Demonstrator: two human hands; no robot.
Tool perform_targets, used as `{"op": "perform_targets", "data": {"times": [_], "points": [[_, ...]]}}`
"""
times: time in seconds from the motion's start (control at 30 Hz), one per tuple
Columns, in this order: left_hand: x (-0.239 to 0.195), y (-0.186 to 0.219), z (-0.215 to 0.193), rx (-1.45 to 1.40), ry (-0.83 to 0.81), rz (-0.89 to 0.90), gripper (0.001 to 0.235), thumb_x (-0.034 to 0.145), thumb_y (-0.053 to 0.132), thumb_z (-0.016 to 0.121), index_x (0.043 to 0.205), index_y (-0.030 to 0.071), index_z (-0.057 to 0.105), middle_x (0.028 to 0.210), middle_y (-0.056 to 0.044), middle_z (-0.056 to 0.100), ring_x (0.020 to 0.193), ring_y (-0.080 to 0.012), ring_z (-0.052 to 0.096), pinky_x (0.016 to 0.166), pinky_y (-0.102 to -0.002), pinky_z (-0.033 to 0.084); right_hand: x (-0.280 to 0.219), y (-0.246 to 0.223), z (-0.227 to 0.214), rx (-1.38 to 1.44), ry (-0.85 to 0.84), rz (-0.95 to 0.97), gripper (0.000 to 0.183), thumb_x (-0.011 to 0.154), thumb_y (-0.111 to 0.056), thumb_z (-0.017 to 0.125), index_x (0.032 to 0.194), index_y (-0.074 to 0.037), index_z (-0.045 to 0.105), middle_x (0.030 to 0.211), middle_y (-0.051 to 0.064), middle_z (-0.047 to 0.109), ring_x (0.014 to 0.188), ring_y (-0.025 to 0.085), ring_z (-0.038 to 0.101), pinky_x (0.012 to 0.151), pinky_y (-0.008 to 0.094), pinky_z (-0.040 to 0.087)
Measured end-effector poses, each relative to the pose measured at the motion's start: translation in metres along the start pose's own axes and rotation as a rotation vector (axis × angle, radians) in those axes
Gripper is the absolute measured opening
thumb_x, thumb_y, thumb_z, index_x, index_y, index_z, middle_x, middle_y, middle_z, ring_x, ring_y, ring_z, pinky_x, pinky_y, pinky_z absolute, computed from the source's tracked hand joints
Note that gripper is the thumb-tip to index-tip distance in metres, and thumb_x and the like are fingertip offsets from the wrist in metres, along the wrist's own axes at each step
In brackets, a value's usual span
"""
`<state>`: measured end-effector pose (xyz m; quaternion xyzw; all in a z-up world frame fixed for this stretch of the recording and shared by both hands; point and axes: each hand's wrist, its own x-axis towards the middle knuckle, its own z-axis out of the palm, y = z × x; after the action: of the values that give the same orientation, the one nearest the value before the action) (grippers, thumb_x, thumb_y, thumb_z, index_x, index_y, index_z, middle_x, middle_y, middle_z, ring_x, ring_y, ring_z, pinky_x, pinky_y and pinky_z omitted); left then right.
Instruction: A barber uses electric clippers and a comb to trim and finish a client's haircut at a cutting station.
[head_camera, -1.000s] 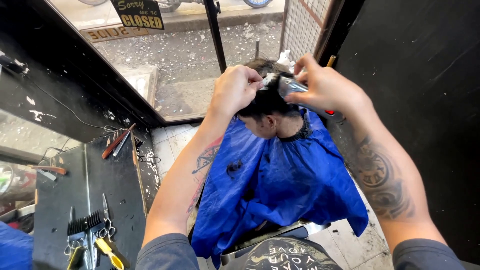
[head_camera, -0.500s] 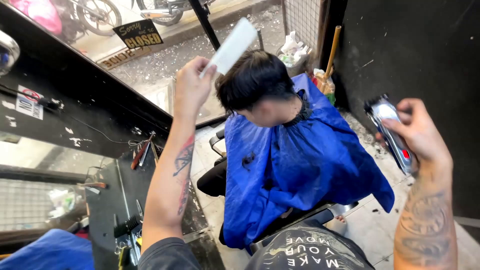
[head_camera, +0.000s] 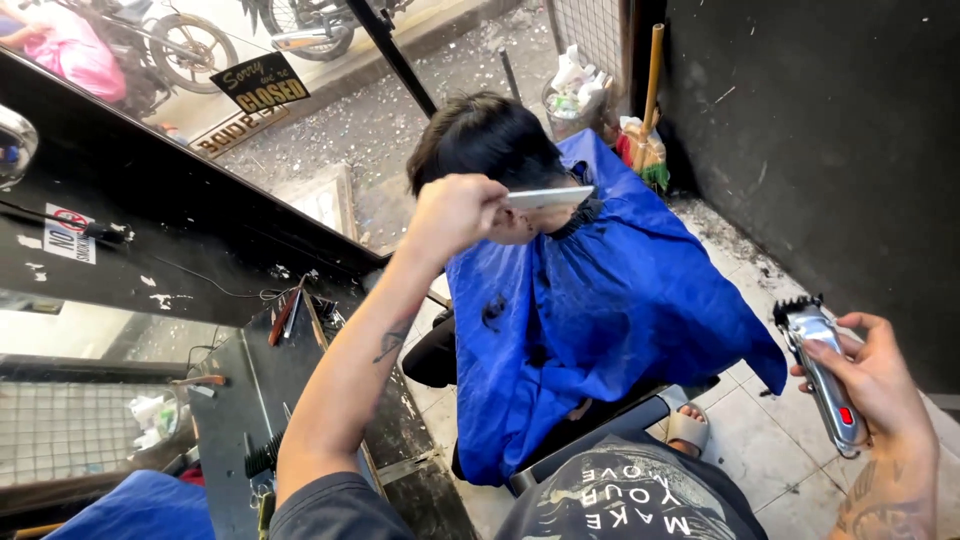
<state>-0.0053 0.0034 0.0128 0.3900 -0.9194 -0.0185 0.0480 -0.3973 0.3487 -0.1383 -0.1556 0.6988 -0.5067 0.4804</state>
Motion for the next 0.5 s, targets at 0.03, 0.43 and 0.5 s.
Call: {"op": "perform_targets", "data": {"times": [0.03,0.43,0.5], "points": [[0.001,-0.008,-0.012,0.001,0.003,-0.002,0.032,0.084,0.025,0.062,0.106,0.027,0.085,0.101,0.006,0.083,0.094,-0.0266,0.077,0.068,-0.05,0.059,0.001,0.004,-0.004,-0.001,-0.002,-0.003,0.046,0.108,-0.001,0.061,0.139,-0.01,0.029,0.141,0.039,0.054,0.087,0.05,0.065,0.074,0.057,0.055],[0.003,-0.021,0.006,0.056,0.043,0.006,0.021,0.083,0.028,0.061,0.091,0.026,0.08,0.091,-0.002,0.081,0.089,-0.0375,0.077,0.062,-0.057,0.057,-0.009,0.015,-0.007,-0.008,-0.003,-0.089,0.047,0.109,0.003,0.057,0.142,-0.01,0.026,0.141,0.044,0.054,0.091,0.057,0.062,0.074,0.066,0.053],[-0.014,-0.04,-0.035,-0.374,0.37,0.284,0.017,0.096,0.005,0.074,0.102,0.016,0.084,0.092,0.0,0.082,0.078,-0.0143,0.074,0.073,-0.027,0.063,-0.021,0.009,-0.003,-0.052,0.055,-0.058,0.046,0.111,0.004,0.057,0.143,-0.008,0.027,0.145,0.043,0.055,0.096,0.054,0.062,0.079,0.065,0.053]]}}
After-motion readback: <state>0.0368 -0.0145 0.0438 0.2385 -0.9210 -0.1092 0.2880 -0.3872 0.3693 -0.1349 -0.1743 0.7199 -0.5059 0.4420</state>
